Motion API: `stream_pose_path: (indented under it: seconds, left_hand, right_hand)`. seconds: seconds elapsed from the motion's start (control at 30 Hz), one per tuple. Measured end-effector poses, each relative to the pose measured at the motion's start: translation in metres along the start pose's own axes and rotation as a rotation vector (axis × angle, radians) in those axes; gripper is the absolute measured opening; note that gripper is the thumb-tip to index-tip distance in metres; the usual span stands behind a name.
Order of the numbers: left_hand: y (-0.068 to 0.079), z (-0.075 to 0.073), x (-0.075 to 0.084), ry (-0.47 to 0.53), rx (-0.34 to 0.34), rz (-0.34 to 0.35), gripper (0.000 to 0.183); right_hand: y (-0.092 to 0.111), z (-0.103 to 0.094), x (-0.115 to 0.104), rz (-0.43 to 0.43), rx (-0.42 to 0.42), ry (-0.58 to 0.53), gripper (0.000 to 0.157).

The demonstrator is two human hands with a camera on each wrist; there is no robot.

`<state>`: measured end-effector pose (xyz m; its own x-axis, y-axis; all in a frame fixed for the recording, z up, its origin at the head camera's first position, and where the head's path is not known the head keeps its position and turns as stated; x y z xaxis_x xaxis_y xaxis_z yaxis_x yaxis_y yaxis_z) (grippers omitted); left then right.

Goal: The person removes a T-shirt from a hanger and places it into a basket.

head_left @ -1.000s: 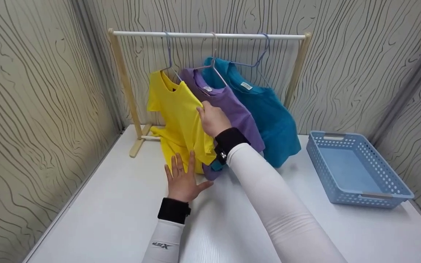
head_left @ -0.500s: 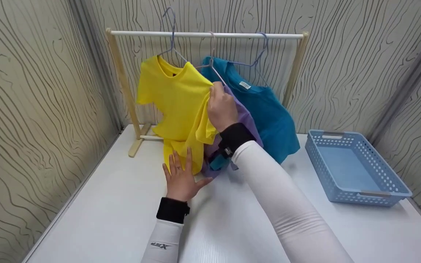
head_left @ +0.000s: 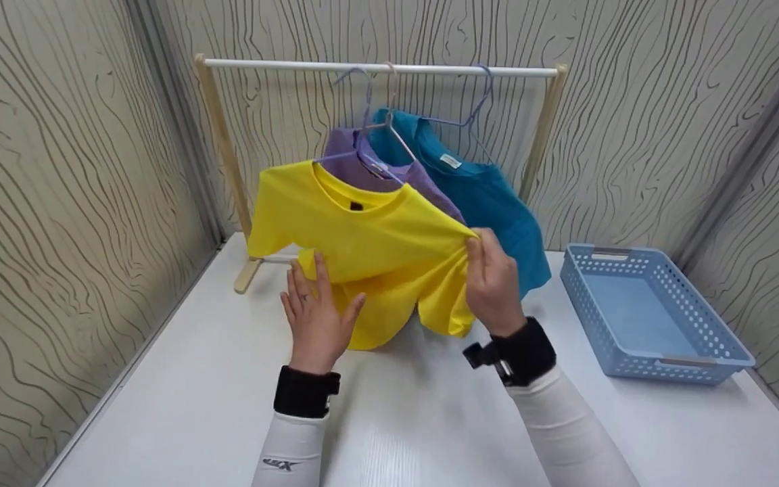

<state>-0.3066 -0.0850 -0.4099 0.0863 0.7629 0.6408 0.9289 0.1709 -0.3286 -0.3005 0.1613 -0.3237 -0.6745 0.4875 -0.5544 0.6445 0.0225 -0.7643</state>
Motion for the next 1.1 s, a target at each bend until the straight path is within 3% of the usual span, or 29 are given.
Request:
stream_pose_path:
  seconds: [0.13, 0.33, 0.43, 0.53, 0.67, 0.73, 0.9, 1.1]
  left_hand:
    - [0.003, -0.014, 0.004, 0.087, 0.115, 0.014, 0.099]
    - [0.005, -0.029, 0.006, 0.224, 0.271, 0.088, 0.096]
    - [0.005, -0.033, 0.006, 0.269, 0.274, 0.117, 0.092]
    - [0.003, -0.033, 0.005, 0.3, 0.217, 0.128, 0.076]
    - [-0.001, -0.027, -0.001, 0.333, 0.1, 0.129, 0.04]
    - [-0.003, -0.024, -0.005, 0.364, 0.053, 0.125, 0.031]
    - [-0.005, -0.023, -0.011, 0.456, 0.063, 0.16, 0.043]
    - [-0.006, -0.022, -0.013, 0.507, 0.058, 0.199, 0.05]
  right_hand:
    - [0.03, -0.041, 0.008, 0.006, 0.025, -0.01, 0.02]
    - [0.053, -0.11, 0.012, 0.122, 0.019, -0.027, 0.025]
    - [0.06, -0.138, 0.017, 0.187, -0.021, -0.028, 0.027]
    - [0.068, -0.157, 0.025, 0.232, -0.069, -0.032, 0.028]
    - [0.074, -0.164, 0.038, 0.28, -0.14, -0.042, 0.03]
    - [0.074, -0.163, 0.045, 0.295, -0.165, -0.057, 0.031]
    - [0.072, -0.156, 0.065, 0.373, -0.218, -0.076, 0.033]
    - [0.069, -0.134, 0.078, 0.556, -0.42, 0.166, 0.052]
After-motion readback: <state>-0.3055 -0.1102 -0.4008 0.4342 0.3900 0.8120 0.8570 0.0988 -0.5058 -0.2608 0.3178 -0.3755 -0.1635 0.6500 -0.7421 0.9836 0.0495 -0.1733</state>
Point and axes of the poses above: each hand's wrist, its own y-axis away from the middle knuckle, its own z-axis out of the palm, x = y × z, the point moved 3 cm from there along -y, towards the middle knuckle, and after that the axes turned 2 degrees about -z, right-handed, at the moved point
